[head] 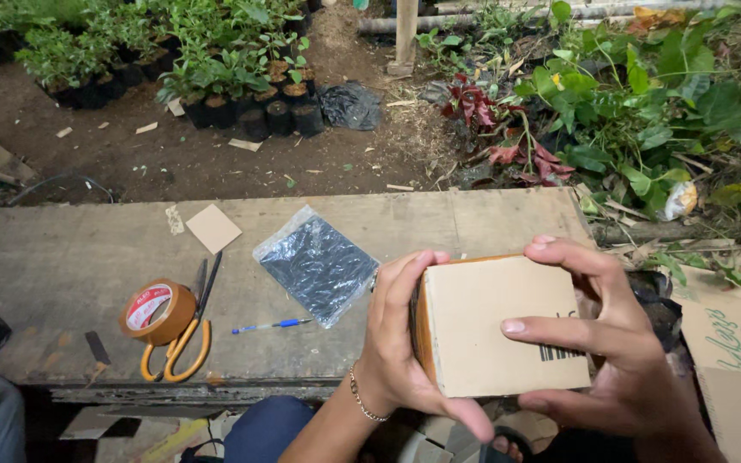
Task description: The person assembles small cardboard boxes by cutting cardboard pieces with a knife, folding them into box shapes, and sealing them with brown packing tape. The person handles cardboard, a knife, and tape, and places the finished boxes on a wooden workbench.
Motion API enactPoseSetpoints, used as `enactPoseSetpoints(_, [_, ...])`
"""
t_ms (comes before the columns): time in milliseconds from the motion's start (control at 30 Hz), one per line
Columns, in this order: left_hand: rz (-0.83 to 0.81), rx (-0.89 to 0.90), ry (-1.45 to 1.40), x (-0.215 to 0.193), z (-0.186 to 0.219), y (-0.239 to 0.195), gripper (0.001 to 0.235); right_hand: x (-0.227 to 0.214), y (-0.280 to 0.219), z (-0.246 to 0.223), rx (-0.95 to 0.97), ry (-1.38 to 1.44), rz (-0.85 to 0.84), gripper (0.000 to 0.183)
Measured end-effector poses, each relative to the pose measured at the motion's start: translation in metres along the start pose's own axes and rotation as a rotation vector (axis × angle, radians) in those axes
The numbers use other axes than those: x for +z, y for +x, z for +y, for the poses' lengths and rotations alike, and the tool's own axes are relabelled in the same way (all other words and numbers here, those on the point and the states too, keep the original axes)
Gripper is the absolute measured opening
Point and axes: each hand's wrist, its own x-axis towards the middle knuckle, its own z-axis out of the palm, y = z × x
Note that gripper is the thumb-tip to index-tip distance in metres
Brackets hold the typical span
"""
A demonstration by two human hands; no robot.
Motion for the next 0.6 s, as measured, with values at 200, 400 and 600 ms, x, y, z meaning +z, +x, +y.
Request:
enactPoseSetpoints(200, [0.003, -0.023, -0.014, -0.002, -0.005, -0.004, 0.137, 0.003, 0.005, 0.006, -0.055, -0.051, -0.014, 0.056])
enactPoseSetpoints(400, [0.032, -0.048, -0.153, 0.002, -0.012, -0.002, 0.125, 0.009, 0.006, 0.009, -0.04, -0.036, 0.021, 0.057])
enactPoseSetpoints(600, [0.028, -0.011, -0.144, -0.002, -0.017, -0.001, 0.092, 0.011, 0.013, 0.016, -0.013, -0.111, -0.009, 0.072])
